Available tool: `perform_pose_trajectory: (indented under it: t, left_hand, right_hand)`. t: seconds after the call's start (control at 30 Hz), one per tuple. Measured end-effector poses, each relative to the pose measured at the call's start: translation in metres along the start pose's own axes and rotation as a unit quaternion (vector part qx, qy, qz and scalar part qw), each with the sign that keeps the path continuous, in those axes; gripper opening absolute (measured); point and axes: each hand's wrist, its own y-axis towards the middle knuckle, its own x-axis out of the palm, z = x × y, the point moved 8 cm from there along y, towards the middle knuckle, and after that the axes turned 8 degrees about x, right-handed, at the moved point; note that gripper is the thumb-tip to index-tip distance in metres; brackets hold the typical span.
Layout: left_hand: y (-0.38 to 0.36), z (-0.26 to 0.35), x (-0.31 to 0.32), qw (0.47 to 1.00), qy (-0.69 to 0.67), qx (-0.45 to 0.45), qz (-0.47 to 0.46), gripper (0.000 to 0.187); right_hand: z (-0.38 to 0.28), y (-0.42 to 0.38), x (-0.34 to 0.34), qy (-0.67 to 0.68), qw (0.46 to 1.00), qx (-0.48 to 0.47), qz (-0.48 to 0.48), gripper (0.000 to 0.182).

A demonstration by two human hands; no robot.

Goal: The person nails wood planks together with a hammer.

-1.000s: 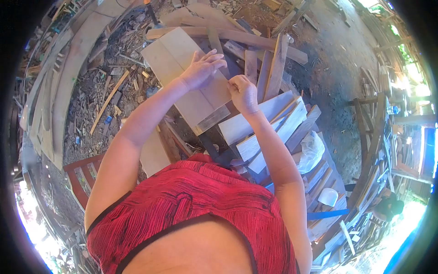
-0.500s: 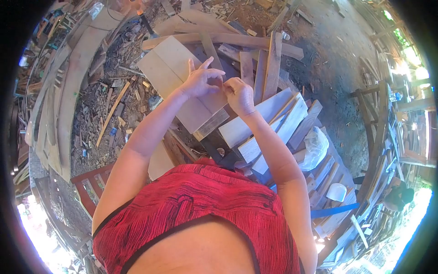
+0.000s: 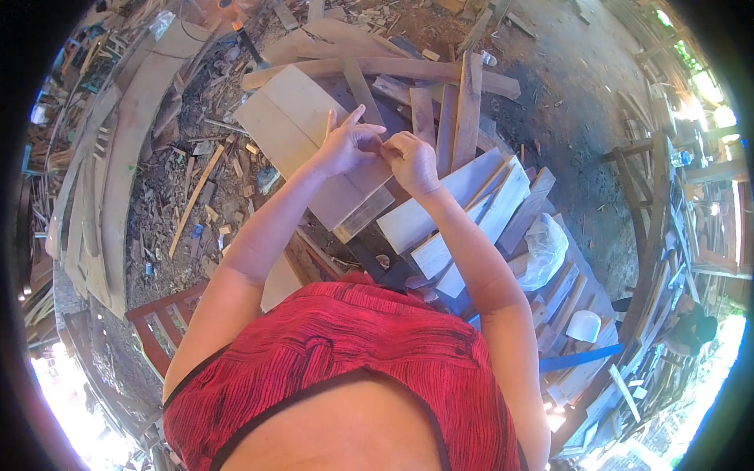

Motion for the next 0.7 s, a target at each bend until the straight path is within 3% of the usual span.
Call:
perform_pose_trajectory:
  t: [0.23, 0.33, 0.5, 0.57, 0.6, 0.7]
  left_hand:
    - [0.001, 0.001, 0.000, 1.000, -0.006, -0.021, 0.001, 0.023]
    - [0.004, -0.004, 0.003, 0.999, 0.021, 0.016, 0.040, 0.025]
    - [0.006, -0.018, 0.013, 1.000, -0.006, 0.026, 0.013, 0.021]
    - [0.012, -0.053, 0.037, 0.955, -0.296, 0.003, 0.014, 0.019]
    - [0.011, -0.034, 0.026, 0.994, -0.109, 0.031, 0.009, 0.016]
    - [0.012, -0.036, 0.026, 0.986, -0.164, 0.022, 0.010, 0.016]
  right_hand:
    - [-0.003, -0.001, 0.000, 0.016, 1.000, 0.013, -0.012, 0.006]
    - [0.000, -0.002, -0.001, 0.021, 1.000, 0.018, -0.003, 0.007]
    - [0.002, -0.003, -0.002, 0.017, 1.000, 0.011, -0.007, 0.010]
    - [0.004, -0.001, -0.001, 0.014, 0.999, 0.040, -0.016, 0.011]
    - [0.007, -0.001, -0.001, 0.016, 0.997, 0.062, -0.037, 0.012]
    - [0.014, 0.000, 0.001, 0.073, 0.988, 0.123, -0.064, 0.014]
